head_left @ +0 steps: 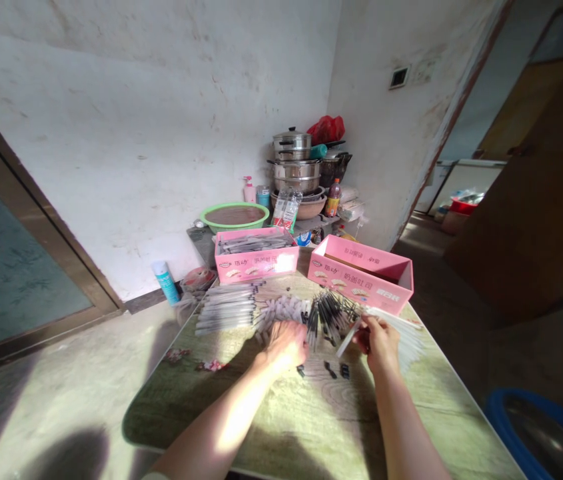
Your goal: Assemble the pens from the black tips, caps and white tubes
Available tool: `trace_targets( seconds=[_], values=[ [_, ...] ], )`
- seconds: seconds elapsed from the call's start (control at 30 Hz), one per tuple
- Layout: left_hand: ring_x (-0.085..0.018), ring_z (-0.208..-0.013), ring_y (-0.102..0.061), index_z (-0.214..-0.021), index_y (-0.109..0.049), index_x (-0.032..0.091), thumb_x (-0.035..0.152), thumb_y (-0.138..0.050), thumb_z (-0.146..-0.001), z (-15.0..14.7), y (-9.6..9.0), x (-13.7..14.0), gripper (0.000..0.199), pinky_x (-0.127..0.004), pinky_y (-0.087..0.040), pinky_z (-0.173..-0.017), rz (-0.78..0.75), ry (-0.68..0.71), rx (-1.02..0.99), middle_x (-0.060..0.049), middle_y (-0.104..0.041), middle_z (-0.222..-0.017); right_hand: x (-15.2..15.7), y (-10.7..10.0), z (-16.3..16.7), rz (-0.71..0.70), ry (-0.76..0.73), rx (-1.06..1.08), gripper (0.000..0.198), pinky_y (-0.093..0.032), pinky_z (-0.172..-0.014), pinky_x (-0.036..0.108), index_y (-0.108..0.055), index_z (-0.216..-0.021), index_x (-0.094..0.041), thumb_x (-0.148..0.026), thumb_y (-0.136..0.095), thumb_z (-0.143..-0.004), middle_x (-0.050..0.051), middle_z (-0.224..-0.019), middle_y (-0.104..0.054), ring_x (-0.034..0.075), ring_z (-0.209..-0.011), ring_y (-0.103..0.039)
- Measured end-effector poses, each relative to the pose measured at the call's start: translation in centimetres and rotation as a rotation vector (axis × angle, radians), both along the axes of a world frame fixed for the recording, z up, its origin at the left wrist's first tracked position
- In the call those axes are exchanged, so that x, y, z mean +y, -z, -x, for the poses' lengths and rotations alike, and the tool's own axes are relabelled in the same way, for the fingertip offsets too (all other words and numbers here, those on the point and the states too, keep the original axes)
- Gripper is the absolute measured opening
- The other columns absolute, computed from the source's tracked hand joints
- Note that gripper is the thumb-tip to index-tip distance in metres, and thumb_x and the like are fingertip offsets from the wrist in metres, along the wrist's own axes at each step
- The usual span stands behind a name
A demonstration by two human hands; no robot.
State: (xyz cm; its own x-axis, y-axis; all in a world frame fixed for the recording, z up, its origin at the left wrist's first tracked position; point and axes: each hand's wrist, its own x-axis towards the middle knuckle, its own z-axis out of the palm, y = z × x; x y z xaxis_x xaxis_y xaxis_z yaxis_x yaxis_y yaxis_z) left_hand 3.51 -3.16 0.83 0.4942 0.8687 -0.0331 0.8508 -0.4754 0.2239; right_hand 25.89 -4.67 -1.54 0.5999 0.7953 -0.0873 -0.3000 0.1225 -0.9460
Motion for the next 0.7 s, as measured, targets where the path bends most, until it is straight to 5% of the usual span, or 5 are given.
trace_targets(
  seconds=[0.7],
  values=[
    [-0.038,-0.101,-0.074,-0.106,-0.080,0.007,0.019,-0.055,-0.089,-0.2,-1.0,-0.4,0.033,-0.044,-0.053,-0.082,0.053,-0.103,-0.054,-0.027,-0.076,-0.099,0.0,-0.4,0.6,-0.006,0.000,0.031,0.046,-0.026,-0.025,0.020,-0.053,-0.065,-0.022,-0.046,-0.091,-0.053,0.006,-0.051,-0.068,0.016,-0.030,-0.056]
  ],
)
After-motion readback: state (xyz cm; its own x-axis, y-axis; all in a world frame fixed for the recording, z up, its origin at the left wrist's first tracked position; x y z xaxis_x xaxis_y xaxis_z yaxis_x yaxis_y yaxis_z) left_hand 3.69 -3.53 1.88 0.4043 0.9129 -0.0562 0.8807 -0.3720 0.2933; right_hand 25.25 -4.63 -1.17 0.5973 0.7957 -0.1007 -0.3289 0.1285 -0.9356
